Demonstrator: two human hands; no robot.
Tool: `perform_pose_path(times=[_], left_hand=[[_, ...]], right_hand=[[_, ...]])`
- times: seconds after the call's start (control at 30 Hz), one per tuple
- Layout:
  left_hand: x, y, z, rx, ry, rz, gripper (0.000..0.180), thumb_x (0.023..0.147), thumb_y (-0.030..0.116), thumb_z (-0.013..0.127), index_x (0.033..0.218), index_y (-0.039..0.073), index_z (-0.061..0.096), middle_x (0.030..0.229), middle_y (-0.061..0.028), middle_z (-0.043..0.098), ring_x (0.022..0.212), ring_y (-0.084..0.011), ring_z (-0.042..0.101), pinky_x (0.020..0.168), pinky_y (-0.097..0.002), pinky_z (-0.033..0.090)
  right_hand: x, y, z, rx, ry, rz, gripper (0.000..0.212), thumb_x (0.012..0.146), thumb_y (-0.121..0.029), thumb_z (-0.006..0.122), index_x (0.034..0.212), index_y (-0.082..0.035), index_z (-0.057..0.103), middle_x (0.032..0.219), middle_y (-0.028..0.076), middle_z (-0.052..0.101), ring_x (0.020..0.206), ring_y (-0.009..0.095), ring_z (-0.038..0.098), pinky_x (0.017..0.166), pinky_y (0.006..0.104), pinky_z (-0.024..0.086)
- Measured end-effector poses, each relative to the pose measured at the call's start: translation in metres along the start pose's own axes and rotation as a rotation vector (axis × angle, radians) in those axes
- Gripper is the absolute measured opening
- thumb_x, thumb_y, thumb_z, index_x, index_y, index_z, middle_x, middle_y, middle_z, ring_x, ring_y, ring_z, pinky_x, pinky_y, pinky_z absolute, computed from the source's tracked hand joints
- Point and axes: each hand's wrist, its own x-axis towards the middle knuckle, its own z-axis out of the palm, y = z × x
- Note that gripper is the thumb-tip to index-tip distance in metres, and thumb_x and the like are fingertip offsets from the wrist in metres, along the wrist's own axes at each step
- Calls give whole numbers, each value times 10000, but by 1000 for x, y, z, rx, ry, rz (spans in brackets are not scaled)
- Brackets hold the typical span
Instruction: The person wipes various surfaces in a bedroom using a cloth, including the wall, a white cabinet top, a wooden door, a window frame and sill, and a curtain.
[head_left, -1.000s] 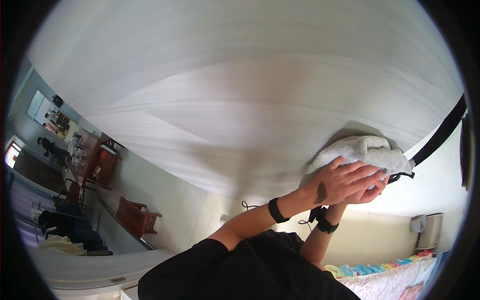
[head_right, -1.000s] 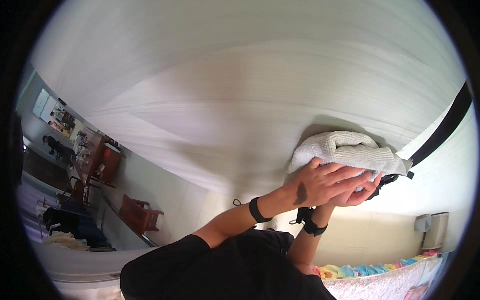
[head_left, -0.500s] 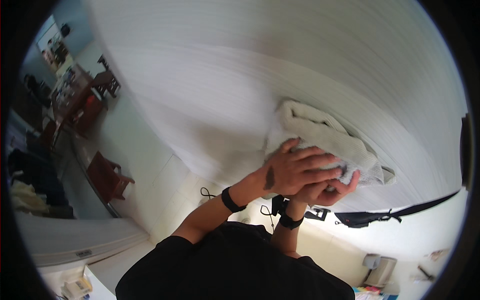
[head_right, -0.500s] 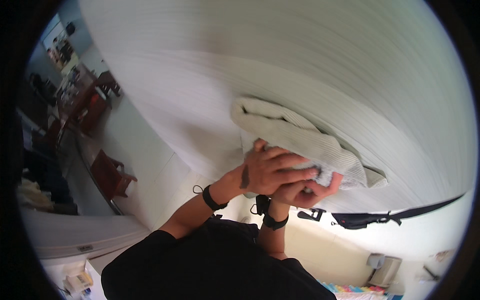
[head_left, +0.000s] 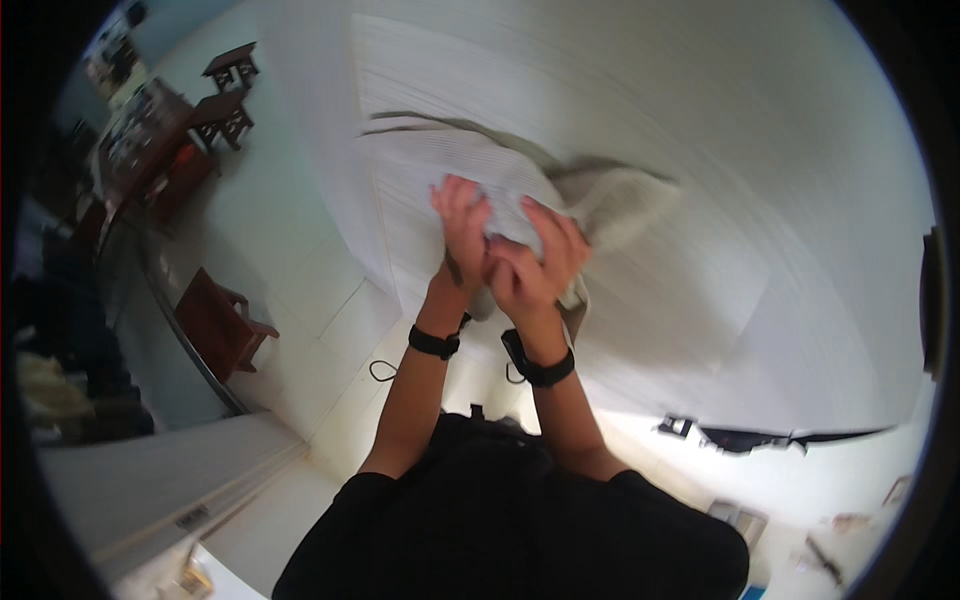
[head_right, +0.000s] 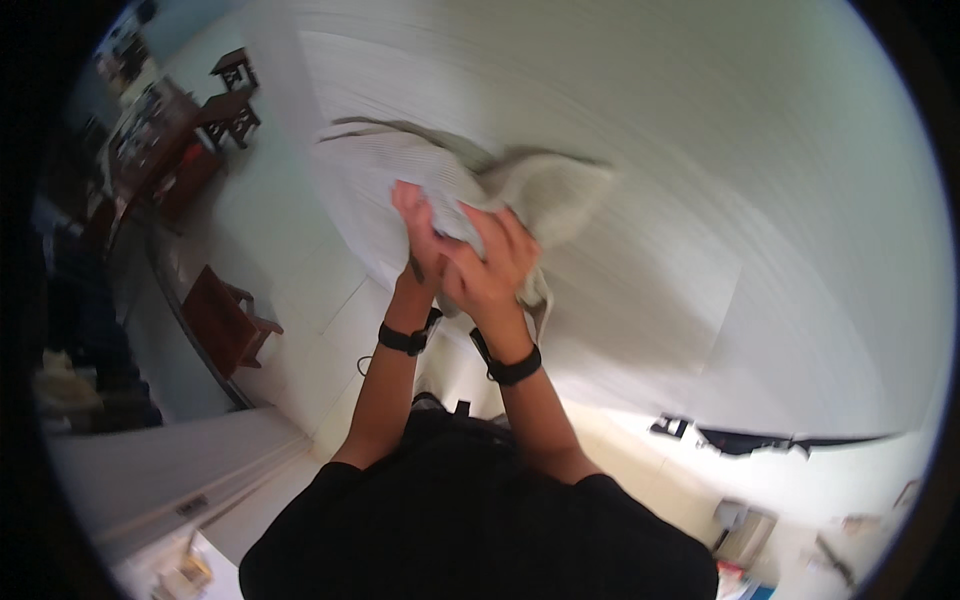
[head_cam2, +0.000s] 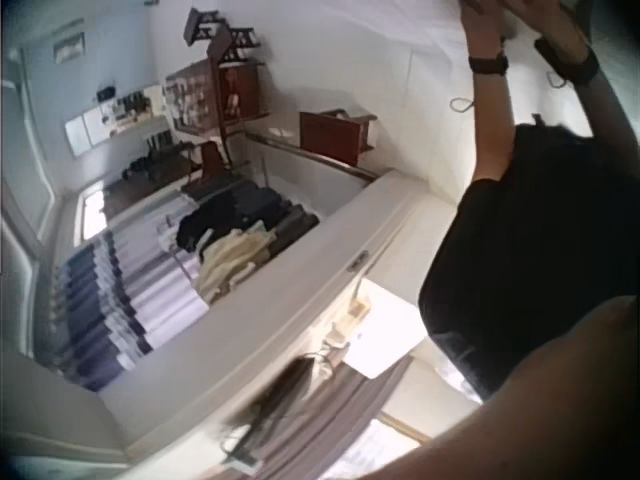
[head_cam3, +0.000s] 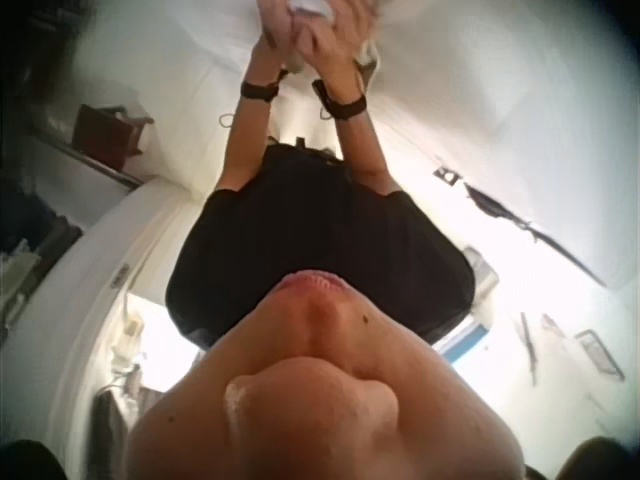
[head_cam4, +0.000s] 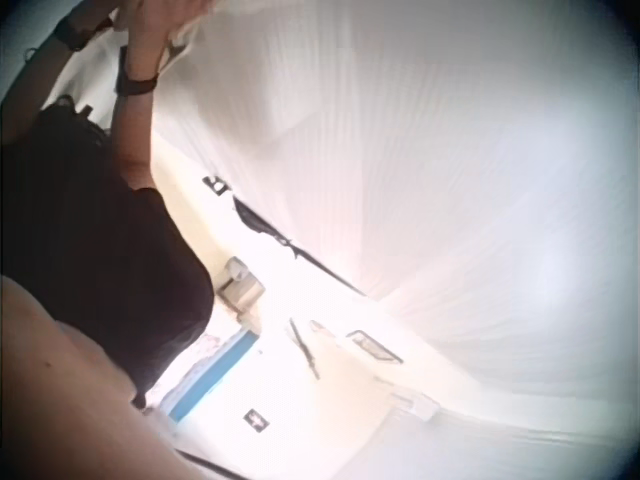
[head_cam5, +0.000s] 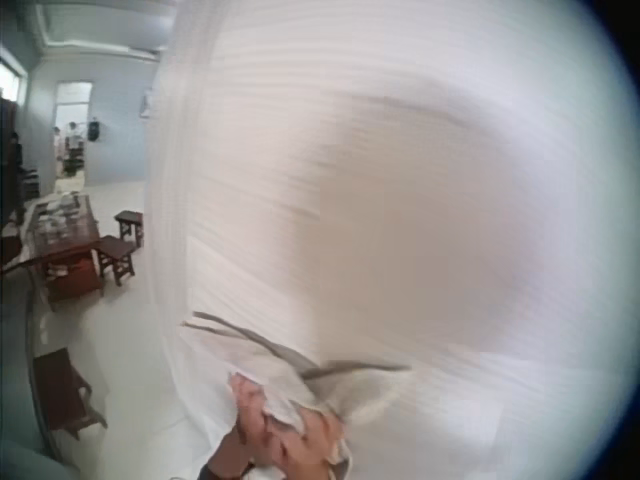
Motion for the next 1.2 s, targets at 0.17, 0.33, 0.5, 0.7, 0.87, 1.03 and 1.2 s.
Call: perform_pose_path(times=[0.17,0.33,0.5,0.7,0.87,1.03,1.2], left_hand=[[-78,4,0,-86,40,-253,515,821,213,643,1298,58,524,1426,-208,417,1325,-400,377,1072,-646,198],[-101,58,-3,-246,58,-582,510,841,193,641,1311,44,509,1432,-222,395,1322,-404,377,1072,-621,231],[-91,105,5,-447,12,-755,506,861,174,639,1323,30,495,1439,-236,373,1319,-408,377,1073,-596,263],[-60,156,15,-640,-108,-787,501,884,150,637,1339,13,477,1447,-252,346,1315,-413,377,1073,-565,302],[-89,243,64,-702,-207,-684,498,904,131,636,1352,-1,463,1453,-266,324,1312,-418,377,1074,-540,334],[-107,294,116,-604,-592,-390,455,876,55,639,1317,-6,546,1318,-242,524,1212,-386,499,1006,-468,406],[-137,356,180,-583,-944,-358,416,844,38,641,1257,71,608,1251,-147,617,1096,-421,551,926,-520,426]], right_hand=[[-21,-9,28,77,-242,-23,82,707,-72,692,727,-140,649,1170,52,692,992,266,664,739,310,454],[-54,-12,28,166,-470,137,27,765,-69,660,743,-82,651,1217,15,677,1045,174,633,776,332,468],[-63,-17,-20,11,-517,271,59,773,-65,697,803,-116,697,1201,0,687,1051,158,638,740,311,432],[-41,-26,-67,-39,-378,434,122,753,-36,718,820,-134,689,1146,9,677,1110,189,608,812,337,422],[-83,0,-194,-127,-164,461,393,607,154,519,885,-71,683,1036,86,644,1098,318,594,902,421,471],[-116,15,-315,-233,-26,630,451,596,171,494,940,-58,674,1087,107,649,1149,343,564,973,437,460],[-177,38,-385,-541,19,776,300,690,39,626,962,-76,680,1162,122,650,1125,332,576,941,423,476]])
